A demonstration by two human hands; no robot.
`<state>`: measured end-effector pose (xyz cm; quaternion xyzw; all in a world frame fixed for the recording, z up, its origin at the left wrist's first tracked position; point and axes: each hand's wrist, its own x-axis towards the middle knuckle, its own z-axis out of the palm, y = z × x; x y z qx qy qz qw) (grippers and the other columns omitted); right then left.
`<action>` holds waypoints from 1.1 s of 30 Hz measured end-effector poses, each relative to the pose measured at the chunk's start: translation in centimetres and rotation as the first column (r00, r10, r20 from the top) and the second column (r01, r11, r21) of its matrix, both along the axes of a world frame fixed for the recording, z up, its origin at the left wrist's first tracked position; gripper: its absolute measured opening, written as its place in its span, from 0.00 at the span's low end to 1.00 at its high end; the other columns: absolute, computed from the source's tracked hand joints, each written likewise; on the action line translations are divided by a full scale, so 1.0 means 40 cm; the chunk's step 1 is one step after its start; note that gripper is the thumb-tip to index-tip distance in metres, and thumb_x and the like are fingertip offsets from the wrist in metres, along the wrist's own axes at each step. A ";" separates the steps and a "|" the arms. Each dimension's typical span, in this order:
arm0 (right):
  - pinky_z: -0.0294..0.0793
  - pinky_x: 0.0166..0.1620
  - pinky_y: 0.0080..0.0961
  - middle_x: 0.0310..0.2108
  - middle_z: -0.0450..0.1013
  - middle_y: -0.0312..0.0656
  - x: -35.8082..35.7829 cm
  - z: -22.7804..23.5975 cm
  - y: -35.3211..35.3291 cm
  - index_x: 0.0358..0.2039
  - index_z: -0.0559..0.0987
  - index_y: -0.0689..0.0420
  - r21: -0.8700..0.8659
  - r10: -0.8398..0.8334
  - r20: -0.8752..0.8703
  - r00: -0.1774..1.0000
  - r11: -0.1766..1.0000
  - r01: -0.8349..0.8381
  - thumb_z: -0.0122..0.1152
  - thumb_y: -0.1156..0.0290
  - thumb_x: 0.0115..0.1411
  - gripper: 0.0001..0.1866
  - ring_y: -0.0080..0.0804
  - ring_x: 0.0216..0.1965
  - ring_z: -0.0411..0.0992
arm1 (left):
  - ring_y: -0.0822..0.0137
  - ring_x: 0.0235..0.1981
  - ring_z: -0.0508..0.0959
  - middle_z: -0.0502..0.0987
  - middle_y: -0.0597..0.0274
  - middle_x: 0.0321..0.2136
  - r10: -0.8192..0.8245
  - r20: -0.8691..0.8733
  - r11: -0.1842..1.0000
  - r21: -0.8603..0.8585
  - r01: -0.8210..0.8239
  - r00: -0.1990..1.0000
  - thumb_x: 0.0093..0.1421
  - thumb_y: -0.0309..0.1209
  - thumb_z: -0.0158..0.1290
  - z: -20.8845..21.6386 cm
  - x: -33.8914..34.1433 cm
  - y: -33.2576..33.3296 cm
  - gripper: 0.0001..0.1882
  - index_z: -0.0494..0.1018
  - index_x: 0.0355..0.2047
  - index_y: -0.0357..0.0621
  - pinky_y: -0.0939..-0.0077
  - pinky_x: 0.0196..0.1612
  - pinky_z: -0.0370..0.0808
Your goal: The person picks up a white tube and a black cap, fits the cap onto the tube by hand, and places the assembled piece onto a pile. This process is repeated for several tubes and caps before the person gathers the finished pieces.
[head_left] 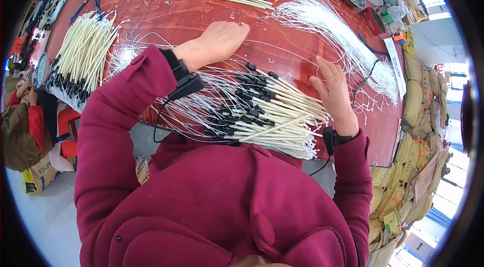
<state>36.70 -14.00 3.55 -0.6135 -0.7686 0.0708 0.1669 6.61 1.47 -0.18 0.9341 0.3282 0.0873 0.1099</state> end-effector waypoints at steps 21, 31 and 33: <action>0.63 0.61 0.39 0.61 0.68 0.50 -0.022 -0.007 0.017 0.55 0.73 0.70 -0.120 0.124 0.105 0.987 0.987 -0.111 0.59 0.63 0.58 0.29 0.50 0.55 0.65 | 0.50 0.34 0.80 0.79 0.52 0.28 0.157 0.141 0.983 0.070 -0.168 0.977 0.58 0.34 0.56 0.057 -0.070 0.181 0.09 0.75 0.31 0.41 0.57 0.36 0.75; 0.63 0.62 0.40 0.60 0.69 0.51 -0.024 -0.023 0.015 0.54 0.74 0.71 -0.107 0.133 0.074 0.988 0.986 -0.124 0.56 0.65 0.60 0.26 0.51 0.55 0.65 | 0.53 0.37 0.80 0.76 0.54 0.34 -0.016 0.195 0.929 0.365 -0.057 0.981 0.57 0.29 0.51 -0.074 0.117 0.288 0.06 0.74 0.33 0.42 0.58 0.37 0.77; 0.63 0.62 0.40 0.59 0.69 0.52 -0.012 -0.026 -0.003 0.54 0.74 0.71 -0.095 0.111 0.108 0.988 0.990 -0.101 0.56 0.64 0.60 0.26 0.52 0.55 0.65 | 0.53 0.37 0.80 0.76 0.54 0.34 -0.007 0.177 0.931 0.361 -0.058 0.984 0.57 0.29 0.51 -0.071 0.110 0.251 0.06 0.73 0.34 0.42 0.58 0.37 0.77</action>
